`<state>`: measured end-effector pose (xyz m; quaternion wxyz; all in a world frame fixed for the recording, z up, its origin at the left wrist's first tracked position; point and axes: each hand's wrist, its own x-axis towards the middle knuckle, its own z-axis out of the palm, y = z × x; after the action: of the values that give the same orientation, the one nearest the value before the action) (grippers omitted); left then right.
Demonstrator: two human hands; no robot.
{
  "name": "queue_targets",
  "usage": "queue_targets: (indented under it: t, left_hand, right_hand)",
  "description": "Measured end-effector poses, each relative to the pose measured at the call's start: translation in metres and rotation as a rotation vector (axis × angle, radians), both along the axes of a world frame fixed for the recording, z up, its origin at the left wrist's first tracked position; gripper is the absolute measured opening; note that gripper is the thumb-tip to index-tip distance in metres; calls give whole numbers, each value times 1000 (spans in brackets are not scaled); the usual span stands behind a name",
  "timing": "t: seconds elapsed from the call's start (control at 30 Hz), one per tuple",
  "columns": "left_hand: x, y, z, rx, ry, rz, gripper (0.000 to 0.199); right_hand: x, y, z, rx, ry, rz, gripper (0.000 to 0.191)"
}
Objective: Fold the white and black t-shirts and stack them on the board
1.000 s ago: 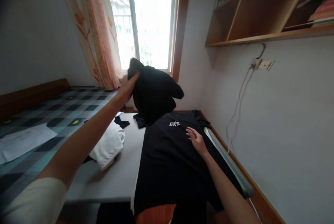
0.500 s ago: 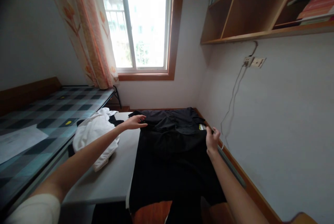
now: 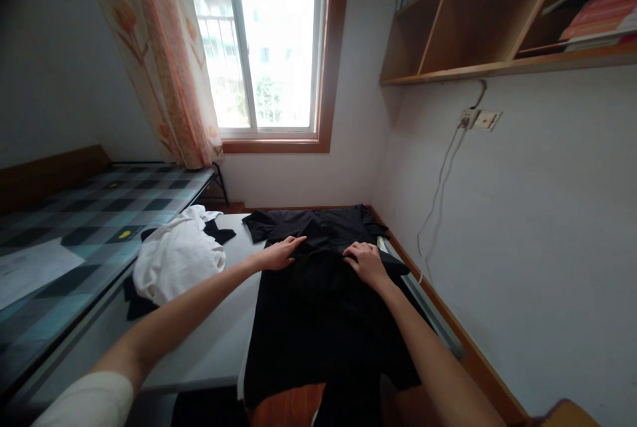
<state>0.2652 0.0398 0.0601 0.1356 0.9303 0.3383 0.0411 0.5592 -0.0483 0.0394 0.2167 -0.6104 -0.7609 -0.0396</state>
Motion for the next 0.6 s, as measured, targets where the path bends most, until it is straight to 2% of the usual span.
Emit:
queue_targets:
  t: [0.07, 0.2, 0.3, 0.37, 0.47, 0.53, 0.6]
  left_hand:
    - [0, 6, -5, -54, -33, 54, 66]
    - [7, 13, -11, -99, -102, 125, 40]
    - [11, 19, -5, -101, -201, 174, 23]
    - [8, 27, 8, -106, -388, 238, 16]
    - [-13, 43, 38, -93, -829, 399, 7]
    - [-35, 52, 58, -85, -1043, 469, 8]
    - [-57, 57, 73, -79, -1127, 496, 11]
  right_hand:
    - [4, -4, 10, 67, 88, -6, 24]
    - [11, -13, 40, 306, 420, -31, 20]
    - [17, -19, 69, 472, 621, -126, 17]
    - [27, -23, 89, 614, 713, -239, 17]
    - [54, -30, 114, 842, 788, -435, 13]
    - [76, -36, 121, 946, 793, -548, 12]
    - [96, -43, 121, 971, 783, -644, 12]
